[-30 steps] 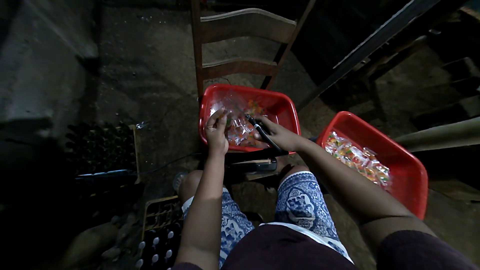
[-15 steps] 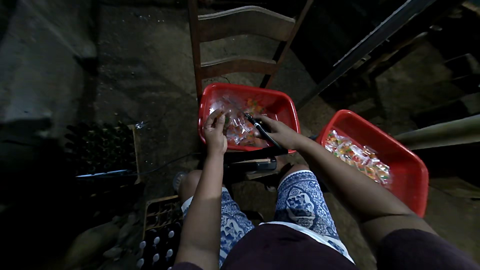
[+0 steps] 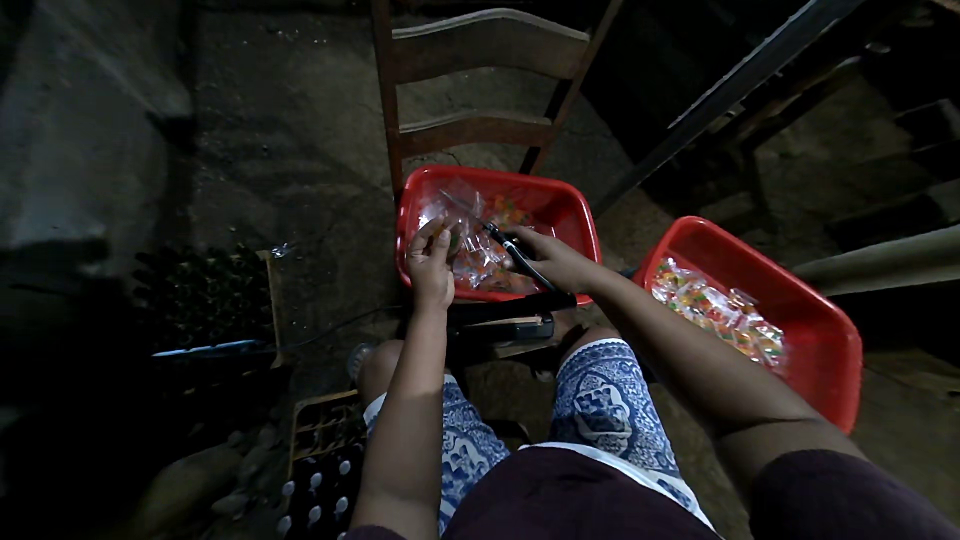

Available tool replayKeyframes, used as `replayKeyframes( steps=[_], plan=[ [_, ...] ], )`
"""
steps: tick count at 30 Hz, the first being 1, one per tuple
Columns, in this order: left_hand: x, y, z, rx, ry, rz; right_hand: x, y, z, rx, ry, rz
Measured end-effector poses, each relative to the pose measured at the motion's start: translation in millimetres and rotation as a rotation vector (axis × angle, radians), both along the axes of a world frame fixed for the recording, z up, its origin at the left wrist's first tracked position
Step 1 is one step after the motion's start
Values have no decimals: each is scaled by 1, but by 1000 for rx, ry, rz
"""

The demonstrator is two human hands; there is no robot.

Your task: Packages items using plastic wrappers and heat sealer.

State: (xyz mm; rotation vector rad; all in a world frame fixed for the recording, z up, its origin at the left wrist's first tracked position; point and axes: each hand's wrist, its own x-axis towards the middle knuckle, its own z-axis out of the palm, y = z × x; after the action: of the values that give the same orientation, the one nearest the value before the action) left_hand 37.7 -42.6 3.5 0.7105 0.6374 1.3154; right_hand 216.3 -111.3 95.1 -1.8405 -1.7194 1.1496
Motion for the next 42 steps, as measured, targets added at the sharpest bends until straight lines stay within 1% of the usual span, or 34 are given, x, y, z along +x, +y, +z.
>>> replayKeyframes(
  steps=[3,7,14,17,21,26,34,39,42],
  plan=[
    [3,3,-4,-13,-39,13,0,1,-3,-15,40,3],
    [1,2,-3,-22,7,3,-2,4,-3,-43,62,0],
    [3,6,-7,-4,-10,18,-2,5,-5,22,28,-18],
    [4,6,-8,-1,2,5,3,7,-17,54,48,-8],
    [5,5,-9,22,6,1,7,13,-16,12,72,16],
    [5,6,-9,26,-15,-2,12,16,-23,78,54,34],
    [4,4,-5,28,-3,-11,6,23,-14,6,79,37],
    [4,5,-6,3,-16,-14,6,25,-14,51,86,44],
    [5,5,-6,-9,-11,-20,6,26,-13,16,130,41]
  ],
)
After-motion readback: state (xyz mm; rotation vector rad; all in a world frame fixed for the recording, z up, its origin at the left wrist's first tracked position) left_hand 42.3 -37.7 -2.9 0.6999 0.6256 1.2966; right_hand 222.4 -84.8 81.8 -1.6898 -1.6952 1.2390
